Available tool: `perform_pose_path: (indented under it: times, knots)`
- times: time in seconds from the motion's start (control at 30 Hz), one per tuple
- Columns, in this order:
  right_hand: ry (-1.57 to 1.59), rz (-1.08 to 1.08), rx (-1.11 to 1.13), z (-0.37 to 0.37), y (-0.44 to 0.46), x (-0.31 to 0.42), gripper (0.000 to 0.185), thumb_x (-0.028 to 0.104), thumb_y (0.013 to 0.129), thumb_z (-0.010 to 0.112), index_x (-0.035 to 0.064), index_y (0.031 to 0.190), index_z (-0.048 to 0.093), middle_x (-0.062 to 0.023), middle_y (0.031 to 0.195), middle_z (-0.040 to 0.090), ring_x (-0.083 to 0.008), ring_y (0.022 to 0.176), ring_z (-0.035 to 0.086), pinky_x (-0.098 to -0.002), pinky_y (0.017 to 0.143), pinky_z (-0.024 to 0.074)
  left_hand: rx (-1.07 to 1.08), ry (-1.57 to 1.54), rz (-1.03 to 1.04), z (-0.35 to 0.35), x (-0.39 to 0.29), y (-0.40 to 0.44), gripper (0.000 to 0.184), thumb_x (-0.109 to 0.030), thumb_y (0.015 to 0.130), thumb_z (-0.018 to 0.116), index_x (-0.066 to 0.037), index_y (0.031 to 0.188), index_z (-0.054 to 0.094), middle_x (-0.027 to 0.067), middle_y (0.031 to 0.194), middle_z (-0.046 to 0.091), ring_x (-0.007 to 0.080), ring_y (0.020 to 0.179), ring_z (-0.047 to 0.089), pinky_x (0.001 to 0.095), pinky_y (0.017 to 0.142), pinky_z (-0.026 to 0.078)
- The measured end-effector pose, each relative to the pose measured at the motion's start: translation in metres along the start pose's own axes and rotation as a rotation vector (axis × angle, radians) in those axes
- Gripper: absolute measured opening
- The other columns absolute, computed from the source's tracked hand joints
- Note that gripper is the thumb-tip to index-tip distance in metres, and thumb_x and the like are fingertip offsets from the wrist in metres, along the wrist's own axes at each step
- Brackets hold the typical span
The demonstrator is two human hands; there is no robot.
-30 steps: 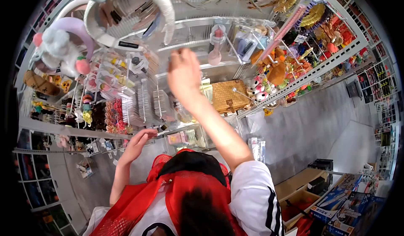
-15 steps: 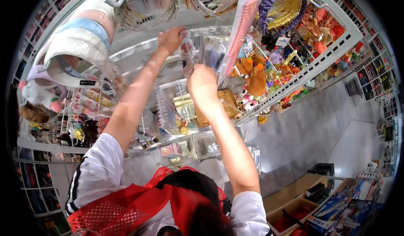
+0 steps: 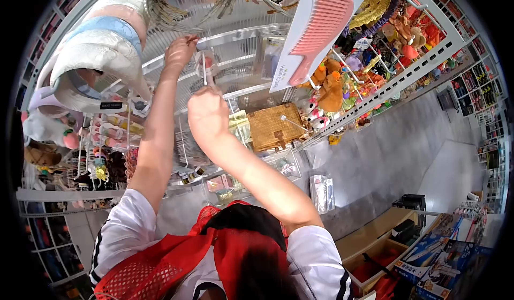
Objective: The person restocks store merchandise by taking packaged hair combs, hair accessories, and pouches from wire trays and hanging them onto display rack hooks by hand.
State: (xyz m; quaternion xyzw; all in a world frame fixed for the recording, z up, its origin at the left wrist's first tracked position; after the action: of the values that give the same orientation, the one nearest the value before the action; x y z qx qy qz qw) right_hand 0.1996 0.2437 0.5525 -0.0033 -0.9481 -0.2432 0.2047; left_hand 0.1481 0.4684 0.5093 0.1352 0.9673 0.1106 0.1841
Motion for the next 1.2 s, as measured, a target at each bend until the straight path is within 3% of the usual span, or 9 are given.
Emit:
perform_pose_path:
  times: [0.07, 0.17, 0.3, 0.53, 0.6, 0.7, 0.87, 1.03, 1.2]
  knots:
    - [0.018, -0.001, 0.004, 0.001, 0.000, 0.000, 0.009, -0.003, 0.063, 0.050, -0.0069, 0.070, 0.054, -0.0223, 0.065, 0.057, -0.0355, 0.059, 0.060, -0.0388, 0.055, 0.0502, -0.007, -0.001, 0.003, -0.006, -0.008, -0.005, 0.026, -0.036, 0.082, 0.048, -0.026, 0.102, 0.061, 0.0005, 0.101, 0.061, 0.0184, 0.097, 0.056, 0.0309, 0.087, 0.040]
    - [0.055, -0.007, -0.016, -0.005, -0.002, -0.006, 0.009, -0.003, 0.062, 0.050, -0.0062, 0.069, 0.054, -0.0226, 0.064, 0.057, -0.0373, 0.061, 0.059, -0.0407, 0.057, 0.0498, 0.189, -0.110, -0.032, 0.009, -0.006, 0.000, 0.027, -0.037, 0.082, 0.045, -0.027, 0.102, 0.060, -0.0008, 0.108, 0.057, 0.0193, 0.104, 0.051, 0.0410, 0.089, 0.034]
    - [0.161, 0.113, -0.018, 0.005, -0.005, -0.030, 0.008, -0.003, 0.061, 0.051, -0.0046, 0.068, 0.054, -0.0235, 0.061, 0.056, -0.0387, 0.063, 0.059, -0.0416, 0.058, 0.0492, 0.119, -0.023, 0.066, 0.013, -0.011, 0.003, 0.029, -0.038, 0.084, 0.041, -0.027, 0.104, 0.059, -0.0020, 0.118, 0.049, 0.0197, 0.113, 0.043, 0.0435, 0.090, 0.033]
    - [0.203, 0.086, -0.019, 0.018, -0.003, 0.011, 0.009, -0.004, 0.059, 0.048, -0.0035, 0.066, 0.054, -0.0244, 0.061, 0.054, -0.0396, 0.064, 0.057, -0.0415, 0.057, 0.0475, 0.093, 0.069, 0.133, 0.000, 0.023, 0.010, 0.031, -0.036, 0.084, 0.045, -0.018, 0.106, 0.057, 0.0063, 0.112, 0.054, 0.0252, 0.107, 0.048, 0.0335, 0.090, 0.036]
    - [0.498, 0.047, -0.029, 0.013, -0.007, 0.039, 0.008, -0.004, 0.060, 0.049, -0.0031, 0.065, 0.055, -0.0242, 0.060, 0.054, -0.0361, 0.061, 0.058, -0.0393, 0.054, 0.0489, 0.169, 0.084, 0.111, -0.004, 0.045, -0.008, 0.032, -0.036, 0.084, 0.045, -0.017, 0.107, 0.056, 0.0066, 0.113, 0.053, 0.0249, 0.107, 0.048, 0.0333, 0.090, 0.036]
    - [0.109, 0.007, -0.017, 0.038, -0.011, 0.075, 0.011, 0.001, 0.067, 0.048, -0.0072, 0.070, 0.055, -0.0246, 0.069, 0.056, -0.0303, 0.063, 0.061, -0.0369, 0.051, 0.0495, 0.425, 0.058, 0.046, 0.025, 0.080, -0.051, 0.033, -0.035, 0.084, 0.045, -0.016, 0.108, 0.055, 0.0070, 0.113, 0.053, 0.0245, 0.107, 0.048, 0.0330, 0.090, 0.036]
    - [0.179, 0.071, 0.046, 0.054, -0.004, 0.078, 0.016, 0.005, 0.072, 0.046, -0.0056, 0.069, 0.057, -0.0240, 0.068, 0.056, -0.0334, 0.065, 0.060, -0.0374, 0.055, 0.0488, 0.839, -0.060, -0.058, 0.068, 0.107, -0.123, 0.035, -0.035, 0.084, 0.044, -0.014, 0.110, 0.053, 0.0076, 0.114, 0.052, 0.0237, 0.107, 0.047, 0.0325, 0.091, 0.035]
    - [0.443, 0.064, -0.048, 0.034, -0.005, 0.074, 0.020, 0.007, 0.073, 0.045, -0.0017, 0.060, 0.057, -0.0212, 0.066, 0.056, -0.0368, 0.066, 0.057, -0.0414, 0.064, 0.0470, 0.867, -0.175, -0.095, 0.069, 0.109, -0.123, 0.036, -0.035, 0.084, 0.044, -0.012, 0.111, 0.051, 0.0083, 0.114, 0.051, 0.0230, 0.107, 0.047, 0.0319, 0.091, 0.035]
    - [0.263, -0.108, -0.117, 0.038, -0.010, 0.095, 0.017, 0.006, 0.067, 0.049, -0.0085, 0.071, 0.057, -0.0195, 0.061, 0.054, -0.0307, 0.055, 0.056, -0.0368, 0.050, 0.0477, 0.812, -0.333, -0.130, 0.062, 0.115, -0.129, 0.038, -0.035, 0.085, 0.043, -0.010, 0.113, 0.049, 0.0089, 0.115, 0.050, 0.0223, 0.107, 0.046, 0.0314, 0.092, 0.034]
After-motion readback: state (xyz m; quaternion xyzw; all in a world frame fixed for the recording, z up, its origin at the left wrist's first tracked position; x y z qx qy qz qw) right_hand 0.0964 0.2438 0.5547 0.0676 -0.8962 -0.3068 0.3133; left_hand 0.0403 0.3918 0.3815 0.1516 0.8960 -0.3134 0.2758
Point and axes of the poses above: each hand's wrist, its own y-axis towards the middle knuckle, its own z-axis out of the palm, x = y × z, the point moved 9 cm from there along y, towards the middle knuckle
